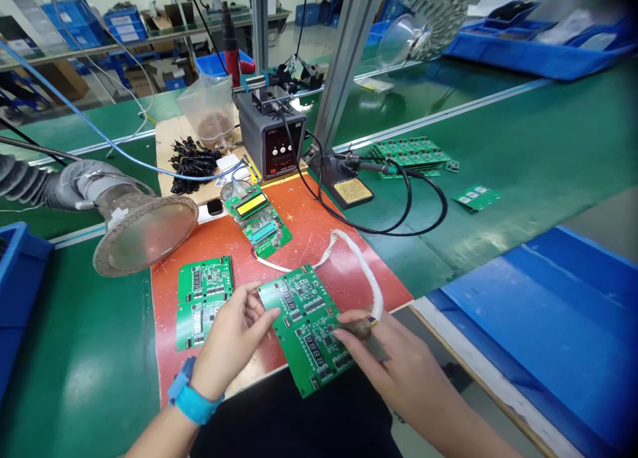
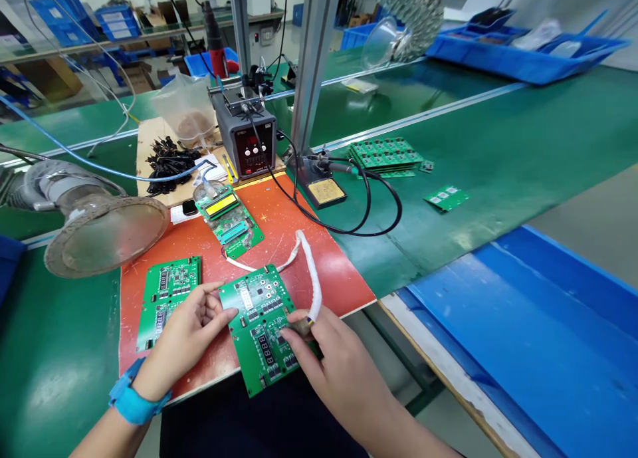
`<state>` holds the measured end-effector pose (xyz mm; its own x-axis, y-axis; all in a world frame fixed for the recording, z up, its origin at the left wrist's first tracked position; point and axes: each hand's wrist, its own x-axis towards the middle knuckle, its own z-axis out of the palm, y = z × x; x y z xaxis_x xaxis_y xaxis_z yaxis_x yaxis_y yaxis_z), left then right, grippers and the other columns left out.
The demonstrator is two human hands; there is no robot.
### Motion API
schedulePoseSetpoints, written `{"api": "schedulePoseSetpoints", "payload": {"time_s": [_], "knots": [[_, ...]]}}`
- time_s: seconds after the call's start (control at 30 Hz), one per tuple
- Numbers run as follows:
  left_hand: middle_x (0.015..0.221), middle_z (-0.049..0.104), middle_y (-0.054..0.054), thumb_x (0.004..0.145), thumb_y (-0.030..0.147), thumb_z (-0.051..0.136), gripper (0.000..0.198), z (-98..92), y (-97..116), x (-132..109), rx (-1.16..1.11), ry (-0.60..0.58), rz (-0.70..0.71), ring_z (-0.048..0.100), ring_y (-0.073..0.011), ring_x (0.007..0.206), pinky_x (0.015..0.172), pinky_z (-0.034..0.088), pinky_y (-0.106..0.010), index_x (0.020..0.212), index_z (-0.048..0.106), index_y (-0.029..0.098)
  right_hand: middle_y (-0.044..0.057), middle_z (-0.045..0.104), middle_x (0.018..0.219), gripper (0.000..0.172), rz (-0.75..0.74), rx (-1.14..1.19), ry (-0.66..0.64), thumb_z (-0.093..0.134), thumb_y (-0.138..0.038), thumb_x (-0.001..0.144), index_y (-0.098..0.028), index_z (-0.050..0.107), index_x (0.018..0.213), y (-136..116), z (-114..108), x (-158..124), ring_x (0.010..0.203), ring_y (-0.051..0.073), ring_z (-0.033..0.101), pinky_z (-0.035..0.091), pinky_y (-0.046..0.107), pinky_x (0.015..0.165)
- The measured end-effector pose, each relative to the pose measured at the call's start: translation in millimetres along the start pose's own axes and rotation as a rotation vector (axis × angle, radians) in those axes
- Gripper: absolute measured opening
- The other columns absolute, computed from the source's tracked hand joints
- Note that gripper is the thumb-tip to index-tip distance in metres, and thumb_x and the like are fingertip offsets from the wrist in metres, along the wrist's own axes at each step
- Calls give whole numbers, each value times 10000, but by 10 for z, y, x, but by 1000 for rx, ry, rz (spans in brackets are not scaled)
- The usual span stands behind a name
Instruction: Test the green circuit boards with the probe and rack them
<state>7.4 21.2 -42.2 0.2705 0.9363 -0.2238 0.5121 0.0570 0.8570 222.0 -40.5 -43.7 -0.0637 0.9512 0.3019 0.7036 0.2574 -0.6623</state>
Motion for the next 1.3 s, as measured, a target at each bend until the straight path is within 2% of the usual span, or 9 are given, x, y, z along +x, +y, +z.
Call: {"api": "schedulePoseSetpoints", "payload": {"time_s": [0.3, 0.73, 1.3], "knots": [[738, 525, 25, 832, 344, 539, 330, 4, 1, -18, 16, -2, -3, 539, -130, 688, 665, 444, -280, 1107, 429, 198, 57, 637, 825, 120, 18, -15, -23, 495, -288, 861, -201, 573, 889, -12, 4, 19, 776, 184, 635, 543, 309, 682], [706, 528, 31, 833, 360, 524, 345, 16, -5, -34, -10, -10, -23, 533, -128, 645, 617, 418, -266, 1123, 446, 192, 49, 650, 792, 82, -71, -51, 88, 501, -251, 855, -196, 538, 904, -21, 53, -9, 741, 172, 648, 551, 284, 650], [723, 541, 27, 831, 353, 531, 331, 19, -22, -45, -9, -9, -27, 541, -129, 650, 614, 426, -268, 1112, 450, 200, 55, 652, 808, 94, -55, -65, 68, 502, -262, 858, -201, 546, 915, -11, 63, -59, 763, 185, 650, 555, 303, 659]]}}
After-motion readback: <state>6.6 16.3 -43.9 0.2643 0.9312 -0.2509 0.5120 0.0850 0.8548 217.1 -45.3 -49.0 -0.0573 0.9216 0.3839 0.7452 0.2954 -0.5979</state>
